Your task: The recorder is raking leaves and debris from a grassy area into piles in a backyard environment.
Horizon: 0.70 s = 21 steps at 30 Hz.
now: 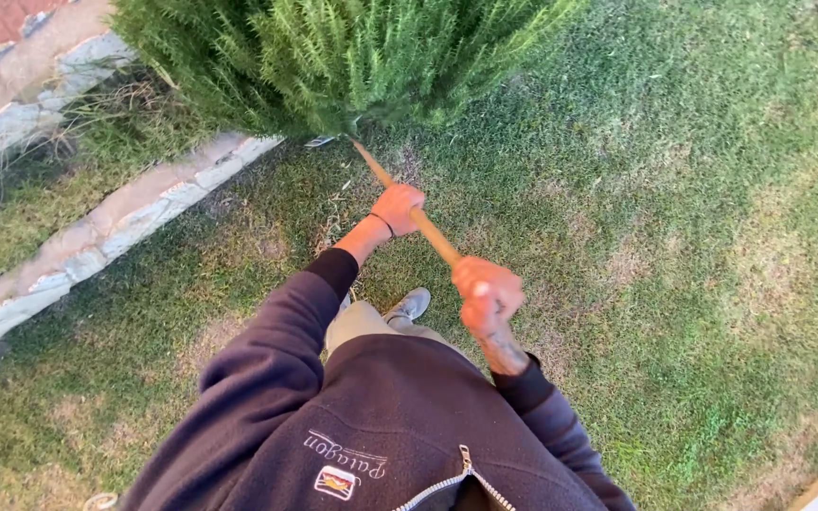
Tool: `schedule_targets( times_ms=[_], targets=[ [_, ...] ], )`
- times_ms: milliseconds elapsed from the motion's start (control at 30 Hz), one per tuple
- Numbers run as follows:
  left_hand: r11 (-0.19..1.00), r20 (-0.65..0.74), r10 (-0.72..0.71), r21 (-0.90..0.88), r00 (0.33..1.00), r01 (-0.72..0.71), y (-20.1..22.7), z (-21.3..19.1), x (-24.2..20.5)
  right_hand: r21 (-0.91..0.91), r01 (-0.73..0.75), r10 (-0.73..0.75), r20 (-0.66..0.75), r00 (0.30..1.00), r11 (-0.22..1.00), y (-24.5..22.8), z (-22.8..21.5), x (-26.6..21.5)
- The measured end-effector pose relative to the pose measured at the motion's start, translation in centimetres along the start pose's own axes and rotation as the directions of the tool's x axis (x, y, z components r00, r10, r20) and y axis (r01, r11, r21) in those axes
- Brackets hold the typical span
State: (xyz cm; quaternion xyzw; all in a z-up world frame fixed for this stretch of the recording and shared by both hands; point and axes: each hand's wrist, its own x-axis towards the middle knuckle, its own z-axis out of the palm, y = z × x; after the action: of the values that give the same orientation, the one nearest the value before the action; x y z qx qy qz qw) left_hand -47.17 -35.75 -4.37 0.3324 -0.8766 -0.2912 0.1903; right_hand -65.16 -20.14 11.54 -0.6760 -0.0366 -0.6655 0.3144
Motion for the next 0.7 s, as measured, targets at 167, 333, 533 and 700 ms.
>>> schedule_targets(
  times_ms=[167, 333, 533, 700],
  targets=[
    [1.000, -0.026, -0.018, 0.025, 1.000, 0.019, 1.9, 1.7, -0.2, -0.377, -0.515, 0.187, -0.639, 0.746, 0.770, -5.7, 6.2, 7.9],
    [1.000, 0.102, -0.013, -0.009, 0.995, 0.014, 3.9, 1.4, -1.1, -0.420, -0.522, 0.116, -0.687, 0.717, 0.742, -7.1, 8.2, 10.9],
    [0.998, 0.110, 0.053, -0.043, 0.993, -0.049, 8.3, 0.4, -6.1, -0.423, -0.517, 0.173, -0.625, 0.761, 0.744, -9.8, 11.9, 18.3],
    [0.977, 0.055, 0.113, -0.186, 0.992, -0.101, 14.2, -6.5, -7.2, -0.491, -0.551, 0.188, -0.608, 0.771, 0.675, -12.7, 14.5, 21.7]
  ],
)
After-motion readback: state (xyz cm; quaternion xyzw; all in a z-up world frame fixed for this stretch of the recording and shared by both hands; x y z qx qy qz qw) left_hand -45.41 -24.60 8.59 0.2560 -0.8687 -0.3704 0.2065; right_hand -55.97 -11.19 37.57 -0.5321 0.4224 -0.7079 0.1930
